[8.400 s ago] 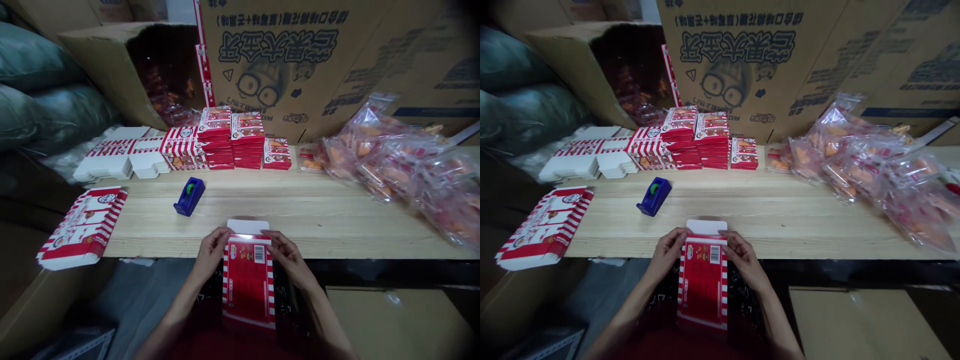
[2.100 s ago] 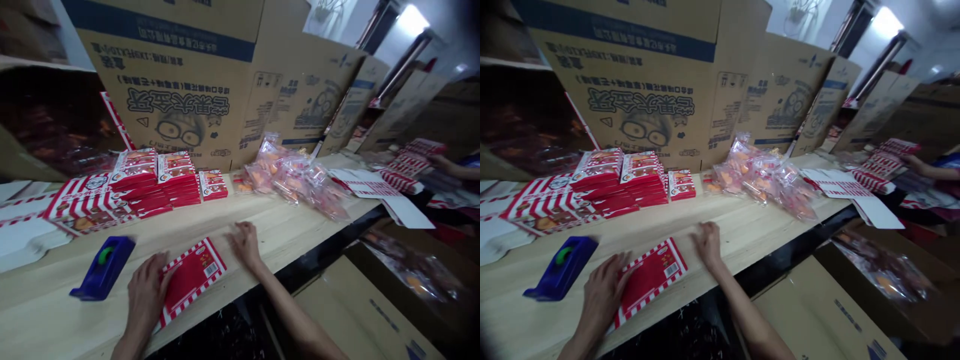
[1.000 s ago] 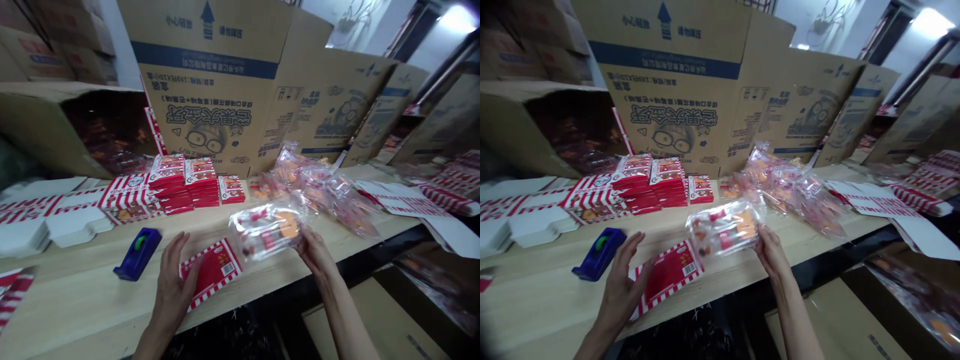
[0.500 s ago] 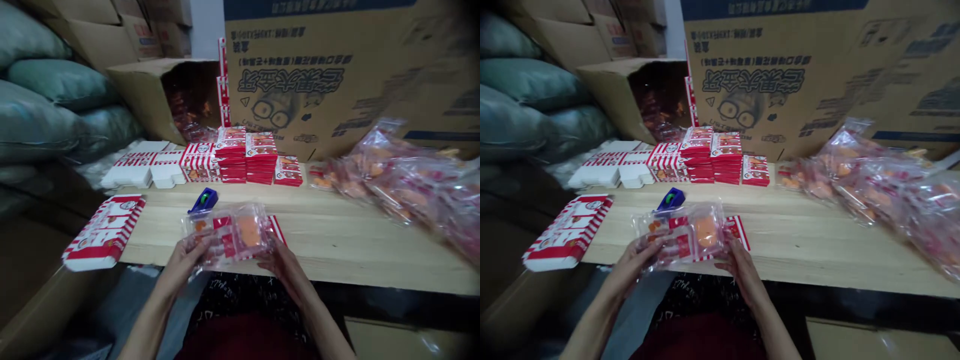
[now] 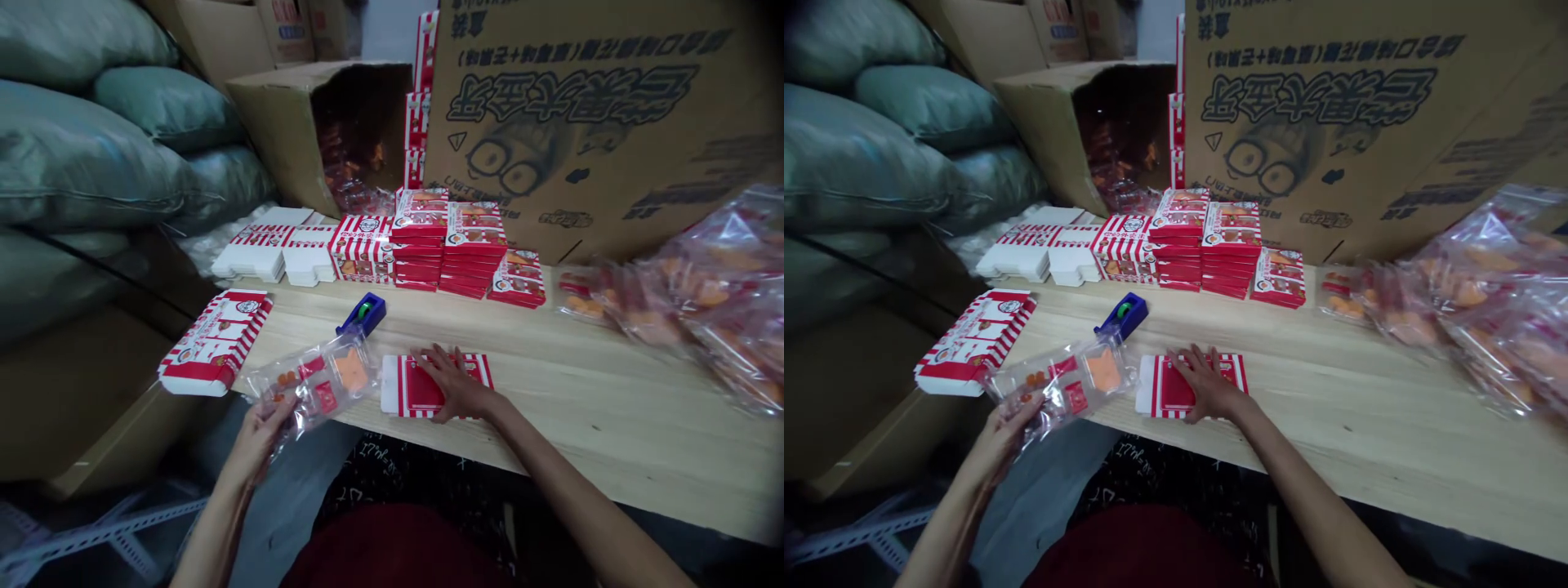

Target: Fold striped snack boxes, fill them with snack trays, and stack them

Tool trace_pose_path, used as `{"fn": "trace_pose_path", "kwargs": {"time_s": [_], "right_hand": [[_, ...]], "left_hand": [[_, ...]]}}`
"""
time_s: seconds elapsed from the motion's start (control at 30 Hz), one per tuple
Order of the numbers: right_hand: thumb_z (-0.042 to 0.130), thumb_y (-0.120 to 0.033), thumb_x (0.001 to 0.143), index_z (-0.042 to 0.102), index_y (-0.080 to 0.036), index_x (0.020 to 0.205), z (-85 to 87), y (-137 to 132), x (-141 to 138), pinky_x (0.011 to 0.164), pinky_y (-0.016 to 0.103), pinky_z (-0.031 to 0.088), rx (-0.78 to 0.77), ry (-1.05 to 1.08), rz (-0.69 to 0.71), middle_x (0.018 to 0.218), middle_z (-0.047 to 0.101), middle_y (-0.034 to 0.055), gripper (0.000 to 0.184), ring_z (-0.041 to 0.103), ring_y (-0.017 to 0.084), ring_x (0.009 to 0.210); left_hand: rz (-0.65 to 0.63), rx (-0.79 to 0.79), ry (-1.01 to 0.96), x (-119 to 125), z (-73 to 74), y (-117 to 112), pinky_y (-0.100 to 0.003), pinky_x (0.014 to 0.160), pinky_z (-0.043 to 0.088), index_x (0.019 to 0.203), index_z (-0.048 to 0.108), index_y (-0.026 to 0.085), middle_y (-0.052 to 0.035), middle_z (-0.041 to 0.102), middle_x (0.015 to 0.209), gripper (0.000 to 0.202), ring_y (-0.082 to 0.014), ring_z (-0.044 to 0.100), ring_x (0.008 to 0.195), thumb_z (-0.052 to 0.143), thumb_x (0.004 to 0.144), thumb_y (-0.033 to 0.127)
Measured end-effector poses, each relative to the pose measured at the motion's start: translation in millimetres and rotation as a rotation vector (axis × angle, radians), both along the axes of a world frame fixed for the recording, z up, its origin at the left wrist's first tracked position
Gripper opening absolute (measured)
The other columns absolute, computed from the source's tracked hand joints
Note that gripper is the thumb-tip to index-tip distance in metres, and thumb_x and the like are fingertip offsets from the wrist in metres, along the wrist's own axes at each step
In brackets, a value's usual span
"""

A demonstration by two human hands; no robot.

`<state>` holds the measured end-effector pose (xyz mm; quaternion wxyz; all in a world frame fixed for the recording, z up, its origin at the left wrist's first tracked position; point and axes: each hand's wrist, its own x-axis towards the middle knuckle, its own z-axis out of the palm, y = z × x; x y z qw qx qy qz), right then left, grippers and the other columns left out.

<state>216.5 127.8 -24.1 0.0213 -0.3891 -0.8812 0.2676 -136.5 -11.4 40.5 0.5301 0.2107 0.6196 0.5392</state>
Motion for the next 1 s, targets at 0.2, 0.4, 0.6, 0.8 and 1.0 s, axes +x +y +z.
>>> {"fn": "trace_pose_path", "kwargs": {"time_s": [0.2, 0.4, 0.6, 0.8, 1.0], "right_hand": [[0.085, -0.03, 0.059, 0.004, -0.03, 0.167, -13.9, -11, 3, 0.124, 0.067, 0.002, 0.041, 0.114, -0.044, 0.157, 0.041, 0.0185, 0.136, 0.031, 0.041, 0.153], [0.083, -0.03, 0.06, 0.006, -0.028, 0.167, -11.8, -24, 4, 0.125, 0.065, 0.002, 0.053, 0.121, -0.045, 0.154, 0.041, 0.0194, 0.133, 0.031, 0.039, 0.153], [0.082, -0.028, 0.058, 0.004, -0.028, 0.167, -10.4, -33, 3, 0.123, 0.068, -0.003, 0.053, 0.128, -0.019, 0.156, 0.04, 0.0195, 0.134, 0.031, 0.042, 0.152], [0.081, -0.029, 0.059, 0.005, -0.03, 0.167, -14.9, -44, -1, 0.124, 0.069, -0.001, 0.075, 0.147, -0.002, 0.158, 0.038, 0.0188, 0.132, 0.031, 0.043, 0.152], [0.077, -0.022, 0.059, -0.006, -0.035, 0.166, -37.1, -53, 4, 0.122, 0.074, 0.009, 0.257, 0.24, -0.066, 0.159, 0.034, 0.018, 0.136, 0.034, 0.048, 0.148]], "left_hand": [[-0.139, -0.038, -0.028, 13, -39.0, -7, -0.034, 0.087, 0.061, 0.128, 0.067, 0.017, -0.0114, 0.079, 0.115, 0.061, -0.0247, 0.078, 0.096, 0.086, 0.078, 0.045], [-0.433, -0.118, -0.04, -3, -48.2, 19, -0.034, 0.083, 0.059, 0.102, 0.078, 0.014, -0.0121, 0.082, 0.1, 0.043, -0.023, 0.076, 0.084, 0.089, 0.072, 0.042], [-0.65, -0.129, -0.063, -14, -41.3, 54, -0.033, 0.08, 0.059, 0.097, 0.08, 0.015, -0.0113, 0.082, 0.096, 0.039, -0.0237, 0.076, 0.082, 0.091, 0.064, 0.031], [-0.795, -0.081, -0.069, 24, -54.9, 78, -0.031, 0.073, 0.058, 0.095, 0.079, 0.012, -0.0119, 0.08, 0.091, 0.04, -0.0217, 0.072, 0.076, 0.09, 0.063, 0.034], [-0.613, 0.047, 0.073, 85, -65.8, 74, -0.03, 0.064, 0.055, 0.118, 0.068, 0.013, -0.0108, 0.074, 0.098, 0.063, -0.0192, 0.068, 0.072, 0.087, 0.069, 0.047]]}}
